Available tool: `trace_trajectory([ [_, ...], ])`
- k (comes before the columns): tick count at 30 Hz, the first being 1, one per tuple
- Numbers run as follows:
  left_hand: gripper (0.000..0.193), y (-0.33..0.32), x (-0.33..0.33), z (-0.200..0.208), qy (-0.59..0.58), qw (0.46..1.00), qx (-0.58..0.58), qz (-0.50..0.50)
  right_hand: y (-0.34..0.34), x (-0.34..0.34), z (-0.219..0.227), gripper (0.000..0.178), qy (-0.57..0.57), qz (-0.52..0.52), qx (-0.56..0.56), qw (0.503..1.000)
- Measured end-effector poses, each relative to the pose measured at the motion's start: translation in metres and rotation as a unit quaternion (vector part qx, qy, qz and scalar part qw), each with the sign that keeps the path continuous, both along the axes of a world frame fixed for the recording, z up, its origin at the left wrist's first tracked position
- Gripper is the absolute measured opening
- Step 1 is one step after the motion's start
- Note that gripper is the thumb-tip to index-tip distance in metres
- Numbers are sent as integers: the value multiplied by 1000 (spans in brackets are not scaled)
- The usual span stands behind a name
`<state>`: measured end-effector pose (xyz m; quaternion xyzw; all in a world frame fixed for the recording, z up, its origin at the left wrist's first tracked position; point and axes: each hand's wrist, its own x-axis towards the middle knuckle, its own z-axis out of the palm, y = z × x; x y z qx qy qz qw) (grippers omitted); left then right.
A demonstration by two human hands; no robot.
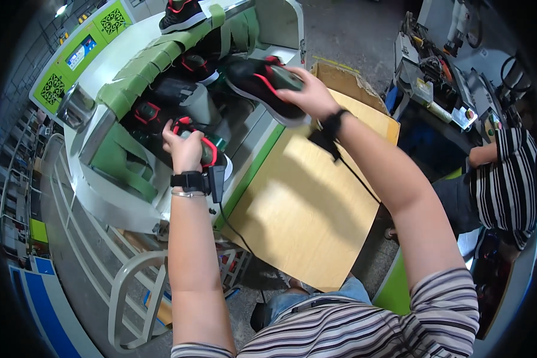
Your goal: Handling and placing shoes into a heat-shaping or drying machine in a factory setting.
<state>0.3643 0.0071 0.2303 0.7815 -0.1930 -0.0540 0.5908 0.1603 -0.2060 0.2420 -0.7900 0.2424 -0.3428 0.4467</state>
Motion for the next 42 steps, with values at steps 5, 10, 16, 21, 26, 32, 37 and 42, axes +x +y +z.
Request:
trace_trajectory([
  [5, 79, -21, 21, -11, -1, 999, 9, -34, -117, 98, -45, 71, 9, -86, -192, 978],
  [10, 70, 13, 43, -8, 25, 994, -72, -77, -143, 33, -74, 97, 15, 11, 66, 998],
  [16, 70, -7, 49, -6, 48, 987, -102, -111, -113, -145, -178, 68, 473, -94, -93, 871],
  [21, 54, -2, 87, -8, 155, 972, -20, -174, 9, -164, -200, 30, 291, -142, -17, 946],
  [26, 82, 6, -15, -13, -431, 900, 48, 37, 168, -187, -197, 40, 313, -66, -14, 947],
  [32, 69, 50, -211, -154, -155, 766, 204, -590, 242, -234, -179, 84, 354, -27, 59, 933],
  [37, 43, 53, -227, -246, -114, 807, 242, -526, 254, -243, -170, 110, 327, 6, 203, 923],
  [42, 31, 60, -217, -224, 17, 797, 212, -565, 288, -241, -205, 124, 292, -49, 185, 937],
])
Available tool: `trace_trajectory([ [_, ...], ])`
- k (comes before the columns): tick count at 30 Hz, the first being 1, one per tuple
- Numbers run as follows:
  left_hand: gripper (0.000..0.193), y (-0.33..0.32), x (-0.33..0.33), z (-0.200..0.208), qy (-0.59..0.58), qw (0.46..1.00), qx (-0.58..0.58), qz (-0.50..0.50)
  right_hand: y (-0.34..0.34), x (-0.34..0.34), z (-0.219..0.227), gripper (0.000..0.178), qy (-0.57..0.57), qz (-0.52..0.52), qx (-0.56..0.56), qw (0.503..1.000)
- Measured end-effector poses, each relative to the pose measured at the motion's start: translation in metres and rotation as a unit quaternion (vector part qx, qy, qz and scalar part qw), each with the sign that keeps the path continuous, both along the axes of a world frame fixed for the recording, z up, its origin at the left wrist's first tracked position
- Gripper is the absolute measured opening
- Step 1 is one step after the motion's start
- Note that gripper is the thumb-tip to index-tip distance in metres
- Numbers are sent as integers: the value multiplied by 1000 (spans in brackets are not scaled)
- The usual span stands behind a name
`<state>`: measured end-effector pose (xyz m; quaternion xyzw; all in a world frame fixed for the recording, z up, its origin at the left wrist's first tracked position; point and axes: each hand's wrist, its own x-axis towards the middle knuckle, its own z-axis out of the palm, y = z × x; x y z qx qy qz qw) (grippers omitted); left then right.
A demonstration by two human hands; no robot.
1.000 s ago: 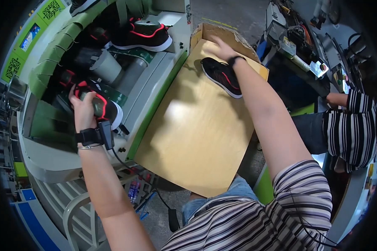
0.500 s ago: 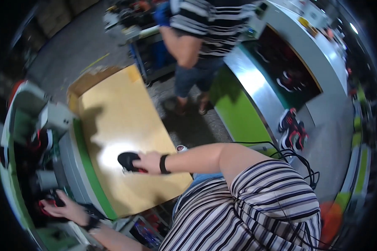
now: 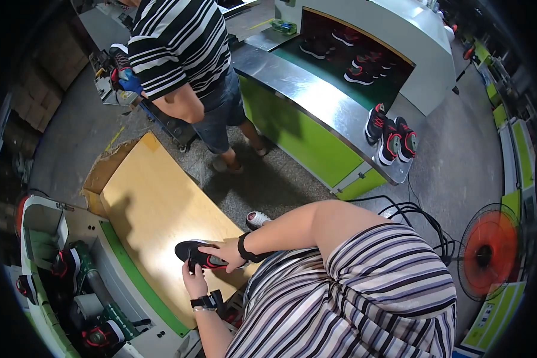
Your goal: Handling and placing shoes into a heat-shaping or drying machine in a factory setting.
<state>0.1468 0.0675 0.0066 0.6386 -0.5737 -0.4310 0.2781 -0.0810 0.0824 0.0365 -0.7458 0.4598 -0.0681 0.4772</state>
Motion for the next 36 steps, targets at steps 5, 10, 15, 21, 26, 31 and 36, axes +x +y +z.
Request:
trace_trajectory([
  [5, 23, 38, -33, 53, 93, 995, -40, 11, 2, -1, -19, 126, -57, -66, 0, 996],
  [10, 32, 51, -72, 60, -95, 959, -195, -180, -3, -6, -32, 125, -65, -70, 48, 994],
  [15, 35, 46, -67, 63, -129, 960, -151, -199, 0, 1, -38, 121, -41, -86, 47, 994],
  [21, 28, 38, -67, 74, -199, 939, -200, -197, 4, 2, -41, 121, -49, -88, 38, 994],
  [26, 16, 16, -74, 80, -213, 969, -95, -83, 2, -1, -33, 119, -31, -82, 49, 995],
  [31, 25, 10, -73, 80, -167, 962, -185, -112, -2, -8, -36, 121, -36, -84, 41, 995],
  [36, 34, 11, -55, 41, -74, 984, -158, -42, -1, -15, -38, 122, -70, -66, 16, 995],
])
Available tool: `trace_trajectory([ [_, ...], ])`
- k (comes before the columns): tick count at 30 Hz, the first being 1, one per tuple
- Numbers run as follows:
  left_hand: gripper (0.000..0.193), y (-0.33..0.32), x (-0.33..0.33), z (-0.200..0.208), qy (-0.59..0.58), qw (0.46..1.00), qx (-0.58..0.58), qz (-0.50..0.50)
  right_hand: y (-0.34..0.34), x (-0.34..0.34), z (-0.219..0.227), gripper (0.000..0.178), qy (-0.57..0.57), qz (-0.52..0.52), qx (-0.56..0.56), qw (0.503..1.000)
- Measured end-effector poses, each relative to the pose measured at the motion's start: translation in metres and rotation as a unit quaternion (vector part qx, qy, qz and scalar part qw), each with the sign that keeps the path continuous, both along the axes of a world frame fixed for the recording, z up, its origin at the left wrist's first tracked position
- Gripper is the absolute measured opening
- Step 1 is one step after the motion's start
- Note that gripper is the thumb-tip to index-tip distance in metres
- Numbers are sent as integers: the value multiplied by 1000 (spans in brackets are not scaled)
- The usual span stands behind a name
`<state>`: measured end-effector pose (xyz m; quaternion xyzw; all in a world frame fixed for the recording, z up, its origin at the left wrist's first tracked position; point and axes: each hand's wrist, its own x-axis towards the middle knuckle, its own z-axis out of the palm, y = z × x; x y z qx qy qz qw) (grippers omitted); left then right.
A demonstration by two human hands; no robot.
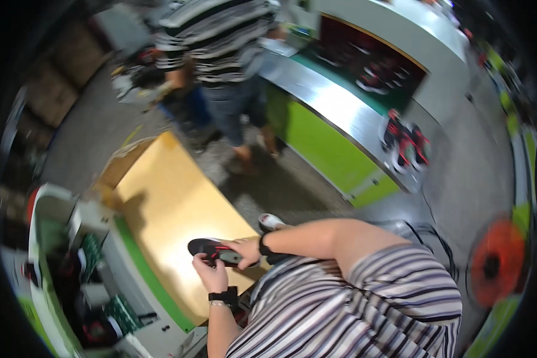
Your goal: Handling and placing shoes into a heat-shaping or drying machine in a factory setting.
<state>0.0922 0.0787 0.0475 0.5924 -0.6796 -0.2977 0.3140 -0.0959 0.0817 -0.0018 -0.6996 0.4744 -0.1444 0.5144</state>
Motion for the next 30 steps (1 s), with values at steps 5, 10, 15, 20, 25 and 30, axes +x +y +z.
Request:
trace_trajectory([
  [5, 42, -13, 25, -72, 41, 984, 131, 112, 10, 10, -1, 119, 26, 54, -29, 998],
  [10, 63, 2, 17, -40, 89, 981, 170, 43, 8, 2, -21, 109, -32, 28, -57, 997],
  [15, 41, 14, 30, -31, 157, 974, 127, 98, -2, 16, 17, 92, -104, 48, 0, 993],
  [20, 30, 27, 59, -11, 15, 958, -33, 284, -27, 86, 12, 98, -223, 156, 72, 960],
  [25, 33, 50, 98, -20, 30, 951, 5, 306, -71, 111, 22, 89, -83, 299, -24, 950],
  [30, 51, 62, 74, -15, 172, 901, 62, 394, -249, 110, 54, 62, -15, 88, -496, 864],
])
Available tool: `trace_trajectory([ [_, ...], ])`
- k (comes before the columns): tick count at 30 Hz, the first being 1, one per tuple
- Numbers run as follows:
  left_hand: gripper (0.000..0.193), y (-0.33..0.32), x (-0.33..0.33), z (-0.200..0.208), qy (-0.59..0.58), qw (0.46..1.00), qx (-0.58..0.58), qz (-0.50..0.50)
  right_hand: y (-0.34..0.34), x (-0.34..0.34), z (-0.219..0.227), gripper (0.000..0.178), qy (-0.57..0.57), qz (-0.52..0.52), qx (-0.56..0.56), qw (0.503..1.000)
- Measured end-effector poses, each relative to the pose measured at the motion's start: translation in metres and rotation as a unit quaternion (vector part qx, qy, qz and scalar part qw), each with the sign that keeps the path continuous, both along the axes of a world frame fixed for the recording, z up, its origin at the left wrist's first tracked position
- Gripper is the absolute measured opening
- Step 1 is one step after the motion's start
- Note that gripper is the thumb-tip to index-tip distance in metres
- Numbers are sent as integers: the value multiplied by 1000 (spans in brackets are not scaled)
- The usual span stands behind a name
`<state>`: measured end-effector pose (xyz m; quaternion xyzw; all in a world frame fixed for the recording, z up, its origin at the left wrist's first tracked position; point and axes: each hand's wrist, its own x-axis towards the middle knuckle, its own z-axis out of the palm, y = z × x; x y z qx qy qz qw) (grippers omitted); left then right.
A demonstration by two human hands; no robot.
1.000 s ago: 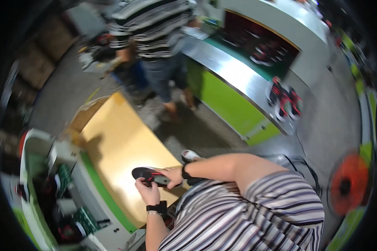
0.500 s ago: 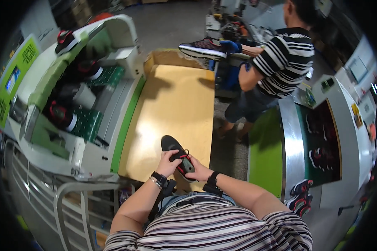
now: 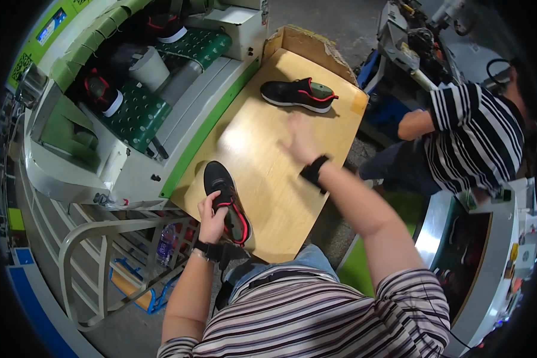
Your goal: Handling and placing shoes into a heat-shaping or drying machine in a factory setting.
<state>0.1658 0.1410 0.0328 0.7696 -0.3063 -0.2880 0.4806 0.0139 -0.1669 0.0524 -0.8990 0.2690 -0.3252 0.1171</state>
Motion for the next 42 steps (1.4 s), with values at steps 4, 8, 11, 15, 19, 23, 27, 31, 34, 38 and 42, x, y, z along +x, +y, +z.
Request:
trace_trajectory([
  [4, 89, 15, -18, 35, 220, 974, -56, -17, -162, -13, 11, 102, 177, -231, 32, 956],
  [8, 105, 26, -26, 15, 82, 995, -12, 59, -210, -28, -13, 84, 359, -174, 95, 912],
  [11, 107, 16, -30, 28, 35, 998, -3, 45, -190, -41, 0, 68, 270, -43, 212, 938],
  [15, 103, 7, -35, 19, -83, 996, 35, 1, -74, -69, 0, 60, 196, -109, 274, 935],
  [19, 78, 10, -42, -19, 47, 997, -25, 58, 76, -101, 14, 67, 299, -105, 263, 911],
  [23, 73, 7, -39, -25, -8, 999, -30, 30, 130, -125, 42, 68, 395, -69, 289, 869],
  [27, 75, 5, -40, -23, -45, 998, -28, 19, 115, -82, 89, 41, 308, -25, 192, 931],
  [31, 76, 0, -38, -26, -38, 999, -38, 6, 98, -27, 31, 57, 376, 117, 196, 898],
  [34, 76, 3, -36, -27, -57, 998, -29, -4, 83, -25, 23, 20, 374, 96, 228, 894],
  [38, 78, 6, -33, -31, -45, 998, -38, 5, 100, -84, 64, 20, 170, 65, 363, 914],
  [42, 78, 5, -31, -36, -51, 998, -36, 8, 147, -150, 49, 26, 142, 125, 147, 971],
])
